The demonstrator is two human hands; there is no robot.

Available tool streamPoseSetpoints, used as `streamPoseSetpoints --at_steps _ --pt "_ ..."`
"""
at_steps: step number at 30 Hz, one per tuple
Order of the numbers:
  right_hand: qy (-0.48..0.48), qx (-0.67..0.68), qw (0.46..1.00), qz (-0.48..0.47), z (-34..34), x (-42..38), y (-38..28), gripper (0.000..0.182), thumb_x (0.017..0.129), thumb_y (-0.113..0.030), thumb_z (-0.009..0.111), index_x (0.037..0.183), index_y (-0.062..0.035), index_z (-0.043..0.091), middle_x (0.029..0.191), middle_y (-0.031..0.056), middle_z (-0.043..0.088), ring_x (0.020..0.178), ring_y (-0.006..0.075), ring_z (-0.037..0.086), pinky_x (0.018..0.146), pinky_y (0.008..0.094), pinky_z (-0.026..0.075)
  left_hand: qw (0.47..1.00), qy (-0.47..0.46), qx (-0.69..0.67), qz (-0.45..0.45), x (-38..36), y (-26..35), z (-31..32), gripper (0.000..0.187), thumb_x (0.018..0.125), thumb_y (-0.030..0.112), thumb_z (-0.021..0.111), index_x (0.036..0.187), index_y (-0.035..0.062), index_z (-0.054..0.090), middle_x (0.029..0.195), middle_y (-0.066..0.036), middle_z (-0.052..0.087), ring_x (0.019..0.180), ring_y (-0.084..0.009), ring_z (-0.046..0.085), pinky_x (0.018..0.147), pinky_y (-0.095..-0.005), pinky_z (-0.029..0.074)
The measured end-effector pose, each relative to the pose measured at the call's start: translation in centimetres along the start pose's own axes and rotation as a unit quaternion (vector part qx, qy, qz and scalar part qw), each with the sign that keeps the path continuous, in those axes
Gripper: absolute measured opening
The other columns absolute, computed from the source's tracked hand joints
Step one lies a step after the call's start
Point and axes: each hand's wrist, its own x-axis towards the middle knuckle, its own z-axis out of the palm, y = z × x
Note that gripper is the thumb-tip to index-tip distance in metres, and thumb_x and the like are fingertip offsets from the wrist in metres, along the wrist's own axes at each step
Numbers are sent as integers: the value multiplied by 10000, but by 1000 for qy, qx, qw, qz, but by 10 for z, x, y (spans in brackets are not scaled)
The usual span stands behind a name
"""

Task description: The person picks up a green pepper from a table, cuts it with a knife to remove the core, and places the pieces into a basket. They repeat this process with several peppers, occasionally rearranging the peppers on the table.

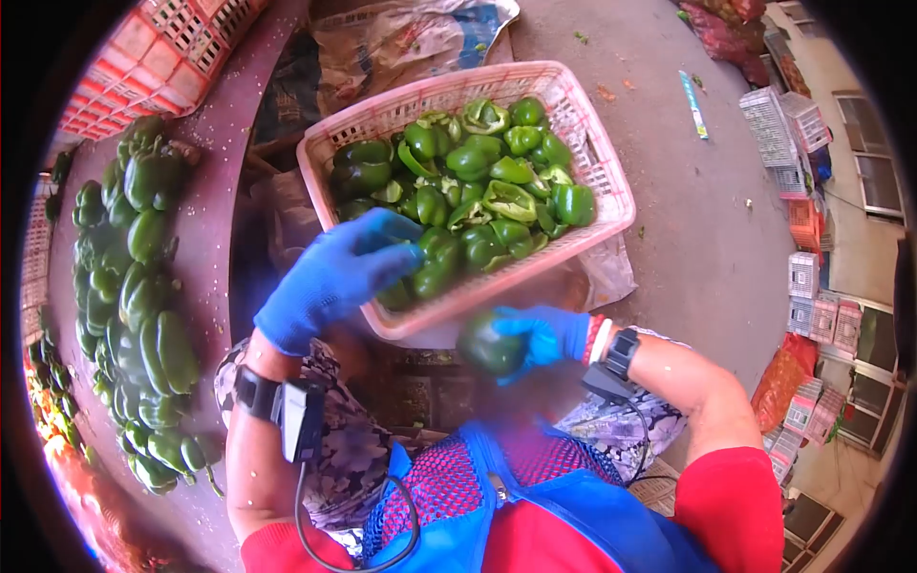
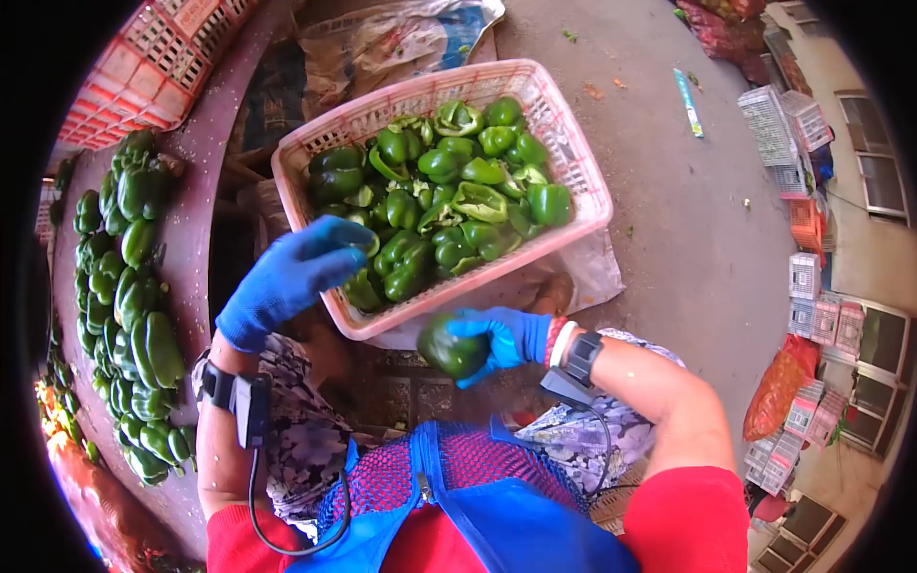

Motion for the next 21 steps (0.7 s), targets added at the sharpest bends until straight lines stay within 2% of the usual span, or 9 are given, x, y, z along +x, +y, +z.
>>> streamPoseSetpoints --at_steps 3,7,8,11,12,13,16,18,21 --pt "-65 93 986 -125 47 -30 -23 661 880 -429 762 1409 -137 495 1327 115 608 1165 337 633 913 648 546 981 -173 -42 70 -1 1 18 748 883 142 781 1520 81 394 1231 -80 618 1055 -157 609 913 -314 523" --pt "-11 12 974 -228 97 -40 -45 658 914 -560 674 1396 -144 510 1315 140 610 1147 312 640 896 592 554 983 -78 -92 141 -8 -2 47 944 811 109 845 1572 70 288 1431 -103 490 1275 -180 493 1088 -337 430" --pt "14 -25 969 -246 107 -40 -48 670 918 -570 667 1401 -135 502 1310 140 607 1147 296 636 917 563 550 983 -68 -147 89 -13 12 48 963 795 119 859 1568 65 286 1445 -99 478 1318 -183 463 1108 -332 412" --pt "113 -288 863 -400 104 -21 -59 711 932 -582 651 1422 -101 466 1299 135 594 1168 250 602 984 460 516 983 32 -118 133 1 2 57 934 778 130 869 1535 70 325 1421 -91 493 1296 -182 477 1101 -332 420" --pt "149 -390 784 -460 101 -14 -64 725 937 -584 647 1429 -89 452 1296 133 588 1178 235 588 1007 423 502 978 90 -51 181 13 -14 57 890 761 104 868 1499 101 370 1366 -83 516 1220 -185 528 1010 -322 497" --pt "142 -446 763 -447 117 -28 -68 755 939 -542 672 1446 -48 408 1316 141 558 1229 230 537 1059 354 444 981 105 -43 154 18 -16 54 858 757 86 859 1476 117 392 1335 -78 529 1176 -183 547 945 -316 528" --pt "111 -514 603 -600 103 2 -85 917 876 -513 757 1522 -25 327 1456 196 470 1340 281 473 1143 409 370 983 130 -80 105 30 -16 47 763 763 21 806 1420 139 436 1259 -88 569 1086 -199 612 808 -318 591" --pt "33 -493 645 -583 110 7 -101 986 848 -549 763 1548 -29 302 1527 201 415 1387 308 440 1163 427 348 950 95 -297 26 30 -18 44 728 781 8 778 1413 112 433 1246 -95 577 1070 -220 634 805 -335 594" --pt "-46 -588 655 -472 120 -5 -131 1046 841 -507 787 1576 -11 232 1592 173 333 1463 278 333 1202 407 273 933 96 -343 45 28 -12 30 556 807 23 729 1306 81 490 1193 -87 584 984 -183 643 784 -305 576"
